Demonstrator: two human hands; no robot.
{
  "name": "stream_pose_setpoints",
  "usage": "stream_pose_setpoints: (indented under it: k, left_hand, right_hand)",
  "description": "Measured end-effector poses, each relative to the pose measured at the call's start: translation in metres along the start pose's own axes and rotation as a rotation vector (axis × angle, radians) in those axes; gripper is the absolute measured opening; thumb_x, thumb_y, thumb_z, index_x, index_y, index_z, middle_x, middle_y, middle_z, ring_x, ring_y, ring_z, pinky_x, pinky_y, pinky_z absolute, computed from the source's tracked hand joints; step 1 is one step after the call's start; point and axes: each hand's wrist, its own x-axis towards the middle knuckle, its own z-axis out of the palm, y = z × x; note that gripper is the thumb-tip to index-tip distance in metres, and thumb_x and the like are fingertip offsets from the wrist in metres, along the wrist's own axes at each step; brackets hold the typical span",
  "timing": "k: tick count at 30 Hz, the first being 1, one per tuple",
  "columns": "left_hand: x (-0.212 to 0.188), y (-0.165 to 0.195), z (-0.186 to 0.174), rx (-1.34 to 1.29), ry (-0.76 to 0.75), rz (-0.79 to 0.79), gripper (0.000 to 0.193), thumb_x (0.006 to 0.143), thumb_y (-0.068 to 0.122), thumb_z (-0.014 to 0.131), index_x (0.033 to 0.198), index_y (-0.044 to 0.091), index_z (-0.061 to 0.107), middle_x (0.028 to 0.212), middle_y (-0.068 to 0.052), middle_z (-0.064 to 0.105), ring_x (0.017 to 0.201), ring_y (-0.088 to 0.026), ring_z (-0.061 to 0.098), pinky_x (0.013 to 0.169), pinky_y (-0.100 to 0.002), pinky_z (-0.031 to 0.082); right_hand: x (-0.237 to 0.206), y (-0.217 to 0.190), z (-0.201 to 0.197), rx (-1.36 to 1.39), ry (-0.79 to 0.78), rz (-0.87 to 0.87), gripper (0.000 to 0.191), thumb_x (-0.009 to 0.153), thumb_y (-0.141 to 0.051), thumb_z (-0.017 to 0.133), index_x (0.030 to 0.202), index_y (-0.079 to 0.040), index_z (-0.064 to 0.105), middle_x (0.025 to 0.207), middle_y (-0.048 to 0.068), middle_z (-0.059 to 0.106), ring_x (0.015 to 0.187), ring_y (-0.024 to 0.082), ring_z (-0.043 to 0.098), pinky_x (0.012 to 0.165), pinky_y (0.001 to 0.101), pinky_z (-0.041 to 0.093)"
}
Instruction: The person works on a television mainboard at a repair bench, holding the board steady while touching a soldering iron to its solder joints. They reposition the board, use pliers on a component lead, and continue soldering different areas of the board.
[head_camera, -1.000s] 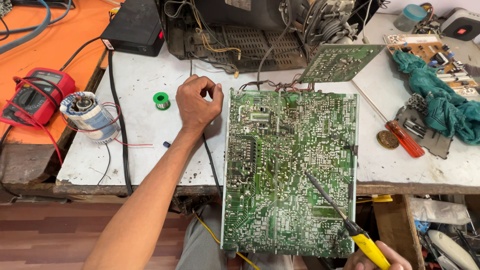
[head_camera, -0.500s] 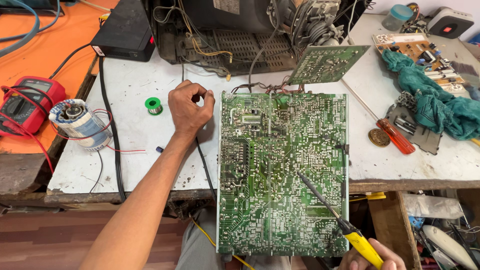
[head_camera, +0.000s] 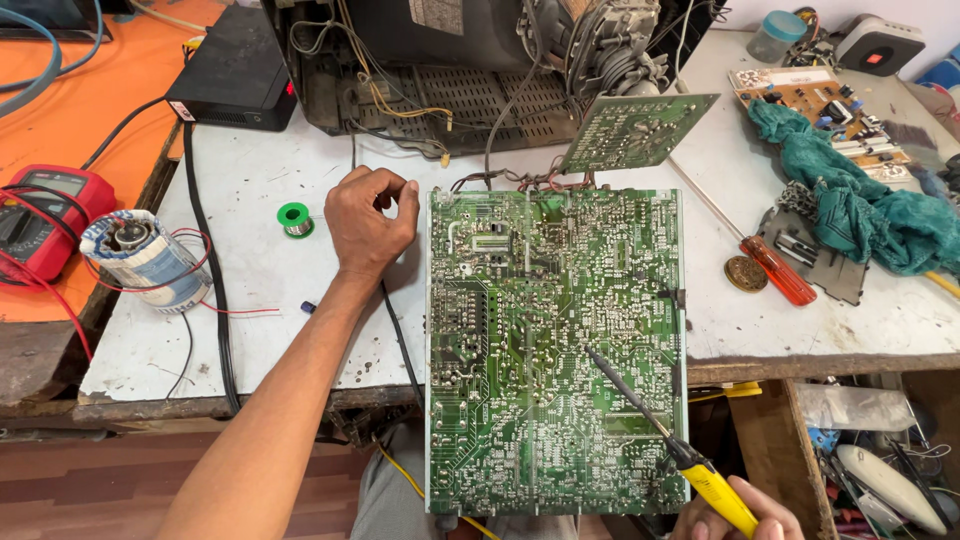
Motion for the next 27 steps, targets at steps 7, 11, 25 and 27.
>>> stream_pose_setpoints:
  k: [7,11,25,27]
  left_hand:
    - [-0.0003,-0.0013,-0.0008,-0.018,-0.012,0.016,0.010,0.081,0.011,0.077,0.074,0.006,0.072,0.067,-0.005,0.065,0.059,-0.015,0.062,0.054,-0.029,0.046]
    - [-0.0002,-0.0009,-0.0012,-0.032,-0.029,0.017,0.006,0.077,0.009,0.075,0.074,0.006,0.071,0.069,-0.005,0.066,0.060,-0.015,0.062,0.055,-0.028,0.047]
    - [-0.0010,0.0019,-0.0012,0.012,-0.078,0.029,0.006,0.078,0.010,0.075,0.074,0.007,0.073,0.069,-0.004,0.068,0.063,-0.015,0.062,0.056,-0.030,0.047]
    - [-0.0009,0.0024,-0.0011,0.021,-0.084,0.027,0.006,0.079,0.010,0.076,0.075,0.007,0.073,0.070,-0.004,0.068,0.064,-0.016,0.063,0.057,-0.030,0.048]
  right_hand:
    - [0.0017,0.0001,-0.0006,0.023,-0.023,-0.013,0.054,0.118,-0.030,0.048,0.148,0.016,0.046,0.070,0.029,0.064,0.062,0.035,0.064,0.047,0.0502,0.056]
    - [0.0047,-0.0004,0.0008,0.034,-0.052,-0.021,0.055,0.118,-0.030,0.048,0.149,0.015,0.047,0.071,0.029,0.065,0.062,0.035,0.064,0.047,0.0507,0.056]
    - [-0.0012,-0.0013,-0.0043,-0.018,0.030,-0.015,0.054,0.118,-0.031,0.047,0.147,0.015,0.047,0.072,0.029,0.064,0.060,0.034,0.065,0.045,0.0498,0.056]
    - [-0.0017,0.0001,-0.0033,-0.035,0.051,-0.040,0.053,0.119,-0.031,0.047,0.146,0.015,0.047,0.072,0.028,0.064,0.059,0.033,0.064,0.045,0.0487,0.055]
